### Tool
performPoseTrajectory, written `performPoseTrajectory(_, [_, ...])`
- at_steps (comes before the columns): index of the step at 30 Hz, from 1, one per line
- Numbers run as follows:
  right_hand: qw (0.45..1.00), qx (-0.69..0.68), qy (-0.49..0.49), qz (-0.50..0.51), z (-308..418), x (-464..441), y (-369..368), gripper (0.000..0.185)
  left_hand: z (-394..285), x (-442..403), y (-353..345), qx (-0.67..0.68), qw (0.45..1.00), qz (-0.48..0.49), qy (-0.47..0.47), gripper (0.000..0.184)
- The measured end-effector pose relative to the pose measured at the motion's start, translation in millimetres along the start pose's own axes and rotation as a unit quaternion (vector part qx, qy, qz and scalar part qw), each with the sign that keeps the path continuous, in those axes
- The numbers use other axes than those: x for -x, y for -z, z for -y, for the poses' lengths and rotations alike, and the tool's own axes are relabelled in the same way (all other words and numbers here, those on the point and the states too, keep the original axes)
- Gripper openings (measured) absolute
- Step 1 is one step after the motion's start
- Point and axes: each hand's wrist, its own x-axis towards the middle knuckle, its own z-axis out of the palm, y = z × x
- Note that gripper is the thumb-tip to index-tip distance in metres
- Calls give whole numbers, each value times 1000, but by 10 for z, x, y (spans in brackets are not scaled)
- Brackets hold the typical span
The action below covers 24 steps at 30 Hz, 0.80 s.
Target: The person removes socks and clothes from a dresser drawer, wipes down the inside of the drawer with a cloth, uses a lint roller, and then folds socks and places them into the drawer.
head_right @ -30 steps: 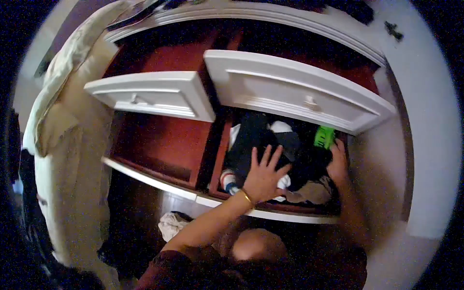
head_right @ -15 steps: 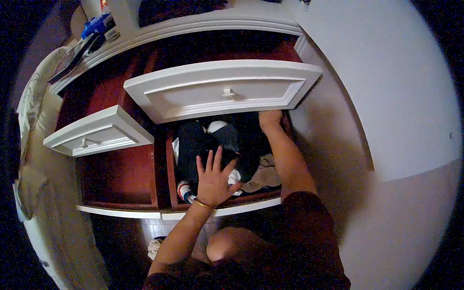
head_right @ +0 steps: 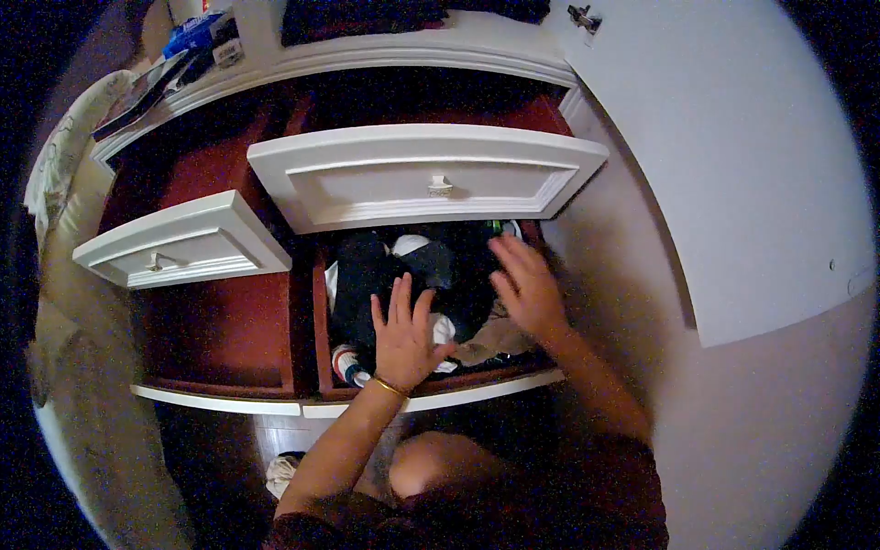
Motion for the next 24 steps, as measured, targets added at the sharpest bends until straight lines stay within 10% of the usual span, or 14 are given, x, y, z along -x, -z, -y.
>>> performPoseTrajectory(4, [980, 129, 75, 134, 131, 5, -522, 52, -16, 25, -17, -35, 999, 3, -25, 72])
performPoseTrajectory(16, [967, 160, -127, 155, -651, -583, -1408, 83, 49, 123, -47, -19, 998, -5, -66, 68])
performPoseTrajectory(24, [994, 60, 26, 83, 207, -428, -101, 37, 543, -102, 519, 22, 1000, 5, -13, 39])
